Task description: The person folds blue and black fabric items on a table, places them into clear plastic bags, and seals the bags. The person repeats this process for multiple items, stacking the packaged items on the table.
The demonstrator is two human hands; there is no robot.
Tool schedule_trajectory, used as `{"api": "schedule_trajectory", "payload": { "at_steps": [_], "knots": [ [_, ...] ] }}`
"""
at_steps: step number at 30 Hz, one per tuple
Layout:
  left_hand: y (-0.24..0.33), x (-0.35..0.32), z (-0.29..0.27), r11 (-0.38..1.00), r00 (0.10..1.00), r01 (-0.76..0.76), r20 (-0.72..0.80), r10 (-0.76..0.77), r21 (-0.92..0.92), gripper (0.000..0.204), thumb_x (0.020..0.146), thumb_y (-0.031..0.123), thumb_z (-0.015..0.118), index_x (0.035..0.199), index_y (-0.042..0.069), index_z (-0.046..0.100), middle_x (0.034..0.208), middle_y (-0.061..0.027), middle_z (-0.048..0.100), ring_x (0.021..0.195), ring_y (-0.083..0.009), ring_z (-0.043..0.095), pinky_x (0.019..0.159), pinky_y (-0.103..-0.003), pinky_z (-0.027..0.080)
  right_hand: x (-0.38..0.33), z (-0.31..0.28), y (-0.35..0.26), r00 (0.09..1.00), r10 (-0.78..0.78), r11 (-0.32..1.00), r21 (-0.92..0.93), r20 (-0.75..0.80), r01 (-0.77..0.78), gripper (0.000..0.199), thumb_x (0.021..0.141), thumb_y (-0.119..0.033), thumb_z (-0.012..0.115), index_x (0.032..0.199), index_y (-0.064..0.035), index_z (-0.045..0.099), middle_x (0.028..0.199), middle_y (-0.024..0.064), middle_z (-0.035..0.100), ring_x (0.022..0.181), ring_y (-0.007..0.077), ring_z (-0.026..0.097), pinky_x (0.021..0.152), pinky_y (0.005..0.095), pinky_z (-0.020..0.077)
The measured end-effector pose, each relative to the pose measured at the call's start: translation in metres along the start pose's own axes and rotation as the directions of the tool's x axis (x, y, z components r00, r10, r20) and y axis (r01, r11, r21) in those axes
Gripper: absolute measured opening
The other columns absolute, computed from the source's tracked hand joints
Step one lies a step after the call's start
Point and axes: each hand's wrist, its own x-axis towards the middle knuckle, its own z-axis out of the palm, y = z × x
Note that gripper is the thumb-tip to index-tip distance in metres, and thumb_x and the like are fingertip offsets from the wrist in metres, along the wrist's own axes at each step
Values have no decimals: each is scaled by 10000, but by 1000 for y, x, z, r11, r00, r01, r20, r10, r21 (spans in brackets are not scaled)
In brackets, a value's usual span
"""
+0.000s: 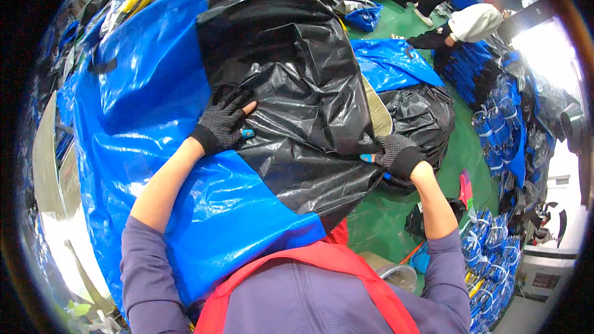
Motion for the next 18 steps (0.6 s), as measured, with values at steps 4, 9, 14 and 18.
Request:
{"api": "schedule_trajectory", "payload": {
  "at_steps": [4,9,14,18],
  "knots": [
    [0,18,-8,990,993,-118,19,117,72,600,850,506,539,1349,176,486,1420,-139,423,1362,-336,318,1123,-580,145,12,-33,-50,786,-295,935,-333,-543,121,482,717,-484,712,948,-65,659,870,173,648,825,310,646,698,416,512],
    [34,-7,-56,987,897,151,427,-117,-47,504,902,442,494,1349,209,489,1467,-173,357,1348,-421,310,1074,-557,294,143,-6,-118,878,-447,737,-485,174,471,830,848,-662,442,1497,-196,218,1518,181,246,1390,386,227,1102,570,188],
    [74,-79,-125,987,894,67,447,7,-148,391,933,392,471,1185,116,584,1300,-216,529,1193,-352,523,999,-411,420,225,11,-79,749,-644,765,169,158,622,726,854,-593,529,1380,-103,434,1289,220,528,1208,348,507,1022,386,391],
    [77,-52,-123,870,650,488,637,-415,69,395,910,359,506,1212,113,576,1335,-200,497,1221,-334,491,1005,-412,403,145,-52,-13,838,-127,820,419,-531,390,294,864,-258,621,1082,-64,659,1064,147,675,1041,243,623,907,325,471]
  ]
}}
